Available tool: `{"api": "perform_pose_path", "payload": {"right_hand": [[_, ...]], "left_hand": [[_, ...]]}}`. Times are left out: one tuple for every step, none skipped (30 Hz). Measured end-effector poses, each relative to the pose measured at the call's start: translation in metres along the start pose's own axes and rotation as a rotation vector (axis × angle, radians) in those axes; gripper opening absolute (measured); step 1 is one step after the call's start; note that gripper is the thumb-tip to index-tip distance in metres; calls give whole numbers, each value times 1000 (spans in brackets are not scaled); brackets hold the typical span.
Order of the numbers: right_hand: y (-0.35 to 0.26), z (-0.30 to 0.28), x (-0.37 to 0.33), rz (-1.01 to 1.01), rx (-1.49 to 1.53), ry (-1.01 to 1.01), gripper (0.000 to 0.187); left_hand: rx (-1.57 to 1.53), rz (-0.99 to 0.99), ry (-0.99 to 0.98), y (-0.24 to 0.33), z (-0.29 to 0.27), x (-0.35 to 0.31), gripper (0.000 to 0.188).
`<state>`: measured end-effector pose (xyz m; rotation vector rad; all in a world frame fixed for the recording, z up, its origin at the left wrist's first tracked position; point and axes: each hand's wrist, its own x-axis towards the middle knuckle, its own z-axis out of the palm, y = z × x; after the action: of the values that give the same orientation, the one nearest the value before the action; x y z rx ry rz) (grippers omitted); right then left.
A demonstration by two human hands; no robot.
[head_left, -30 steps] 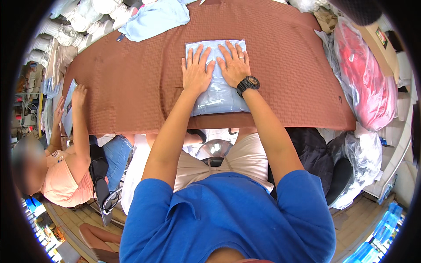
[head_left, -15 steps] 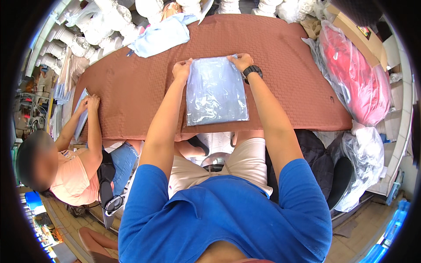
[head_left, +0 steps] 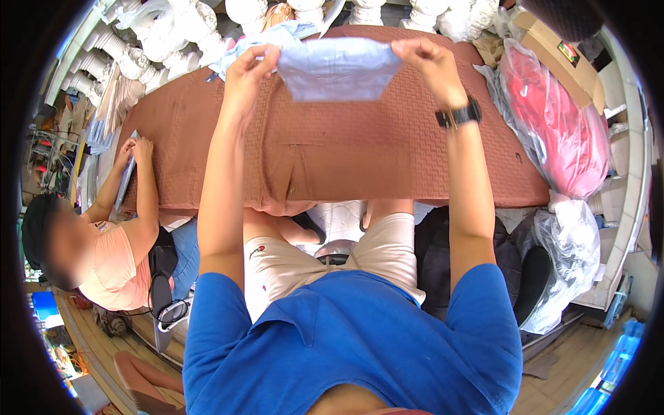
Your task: The person places a folded blue shirt into a clear plastic bag, seals the bag by hand, and then unfolds another blue shirt on a brown padded surface.
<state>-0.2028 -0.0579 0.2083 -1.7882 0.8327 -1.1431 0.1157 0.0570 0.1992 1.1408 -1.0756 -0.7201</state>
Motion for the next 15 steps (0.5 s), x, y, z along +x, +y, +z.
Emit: {"api": "perform_pose_path", "payload": {"right_hand": [[1, -2, -23, -38, 3, -49, 14], [3, -6, -48, -79, 3, -94, 16], [9, -8, -72, -20, 33, -141, 19], [20, -12, -92, 39, 58, -184, 21], [35, -19, -106, 100, 48, -126, 23], [54, -27, -122, 171, 35, -70, 25], [68, -27, -134, 244, 28, -20, 28], [77, -23, -137, 210, -62, 33, 29], [88, -18, -135, 176, -152, 86, 31], [97, -10, -131, 139, -239, 137, 32], [99, 8, -126, 72, -285, 178, 32], [100, 30, -120, -59, -430, 176, 30], [101, 56, -113, -198, -569, 170, 30], [116, 78, -111, -206, -630, 110, 37], [129, 98, -115, -199, -707, 62, 41]], "left_hand": [[156, -6, -7, 7, -2, -27, 19], [308, -7, -18, 14, -2, -55, 21], [349, -28, -86, 7, -17, -78, 18], [385, -46, -159, -8, -36, -97, 17], [393, -47, -105, -17, -47, -111, 17], [398, -59, -52, -29, -57, -125, 17], [411, -74, 4, -37, -62, -138, 17], [453, -7, 24, -48, -59, -142, 18], [496, 60, 42, -60, -50, -141, 19], [542, 128, 62, -68, -39, -138, 20], [724, 229, -7, -72, -20, -133, 26], [748, 233, -49, -79, 3, -128, 31], [834, 361, -57, -101, 18, -122, 34], [921, 373, -113, -119, 39, -118, 41], [1049, 334, -154, -134, 56, -118, 46]]}}
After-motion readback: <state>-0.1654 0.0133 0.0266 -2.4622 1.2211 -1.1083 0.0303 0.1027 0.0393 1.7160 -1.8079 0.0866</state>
